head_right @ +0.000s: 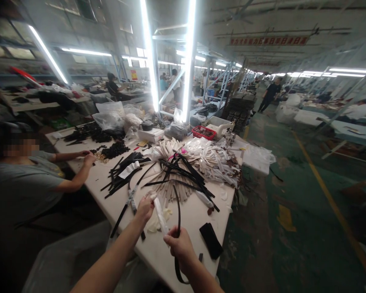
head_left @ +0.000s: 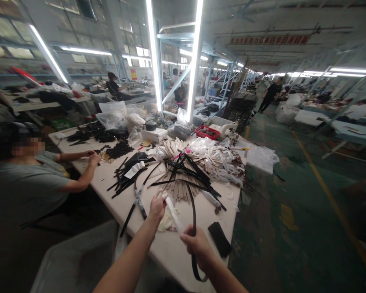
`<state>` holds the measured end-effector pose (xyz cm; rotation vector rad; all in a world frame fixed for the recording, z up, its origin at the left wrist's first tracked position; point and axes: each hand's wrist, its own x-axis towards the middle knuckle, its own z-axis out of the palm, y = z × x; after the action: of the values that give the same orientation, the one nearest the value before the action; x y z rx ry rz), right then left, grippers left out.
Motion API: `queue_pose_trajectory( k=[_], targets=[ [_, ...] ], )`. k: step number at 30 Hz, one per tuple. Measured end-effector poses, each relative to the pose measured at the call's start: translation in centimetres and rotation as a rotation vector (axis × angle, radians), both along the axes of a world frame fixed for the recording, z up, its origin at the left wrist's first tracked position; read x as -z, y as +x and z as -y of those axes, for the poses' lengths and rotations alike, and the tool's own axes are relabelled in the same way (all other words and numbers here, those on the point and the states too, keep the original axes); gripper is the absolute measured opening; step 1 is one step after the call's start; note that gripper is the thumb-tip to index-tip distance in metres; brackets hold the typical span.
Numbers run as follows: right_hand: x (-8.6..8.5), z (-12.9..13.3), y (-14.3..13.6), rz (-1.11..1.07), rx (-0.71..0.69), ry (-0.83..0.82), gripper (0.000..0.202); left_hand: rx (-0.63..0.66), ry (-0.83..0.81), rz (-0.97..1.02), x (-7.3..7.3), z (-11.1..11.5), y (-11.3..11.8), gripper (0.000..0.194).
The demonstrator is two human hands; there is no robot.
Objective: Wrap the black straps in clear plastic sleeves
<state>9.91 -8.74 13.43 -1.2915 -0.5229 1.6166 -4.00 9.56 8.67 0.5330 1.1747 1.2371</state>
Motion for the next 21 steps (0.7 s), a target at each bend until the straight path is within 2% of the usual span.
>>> queue_pose_trajectory(
  k=[3, 7, 9, 10, 11, 13, 15, 17, 18, 19, 21],
  targets=[
    [0.0, 0.9, 0.1, -0.073, -0.016, -0.026, 0.033, 0.001, -0.001, -0.076, -0.4, -3.0, -0.2, 0.047],
    [0.7, 2.0, 0.2, -0.145, -0.037, -0.084, 0.038, 0.026, -0.031, -0.206, -2.0, -7.3, -0.7, 0.035],
    [1.3, 2.0, 0.3, -0.139, -0.016, -0.101, 0.041, 0.041, -0.063, -0.266, -2.8, -8.2, -1.2, 0.030],
    [1.6, 2.0, 0.5, -0.127, 0.011, -0.106, 0.043, 0.055, -0.084, -0.292, -3.1, -8.0, -1.3, 0.027],
    [1.9, 1.8, 0.7, -0.113, 0.043, -0.113, 0.044, 0.079, -0.110, -0.313, -3.2, -7.1, -1.4, 0.022],
    [2.6, 1.4, 1.2, -0.086, 0.109, -0.131, 0.045, 0.168, -0.172, -0.337, -2.9, -3.6, -1.0, 0.014],
    [3.4, 1.0, 1.7, -0.045, 0.145, -0.142, 0.042, 0.309, -0.252, -0.332, -1.8, 1.9, 0.0, 0.017],
    [4.1, 0.7, 2.0, 0.030, 0.146, -0.161, 0.038, 0.469, -0.369, -0.304, 0.2, 8.3, 1.3, 0.029],
    [4.5, 0.5, 1.9, 0.079, 0.145, -0.176, 0.036, 0.566, -0.427, -0.199, 1.3, 11.2, 1.8, 0.035],
    [4.8, 0.3, 1.8, 0.128, 0.147, -0.188, 0.034, 0.603, -0.439, -0.065, 2.3, 13.6, 2.3, 0.040],
    [5.3, 0.0, 1.5, 0.217, 0.170, -0.159, 0.031, 0.546, -0.389, 0.104, 3.8, 16.6, 2.8, 0.046]
  ],
)
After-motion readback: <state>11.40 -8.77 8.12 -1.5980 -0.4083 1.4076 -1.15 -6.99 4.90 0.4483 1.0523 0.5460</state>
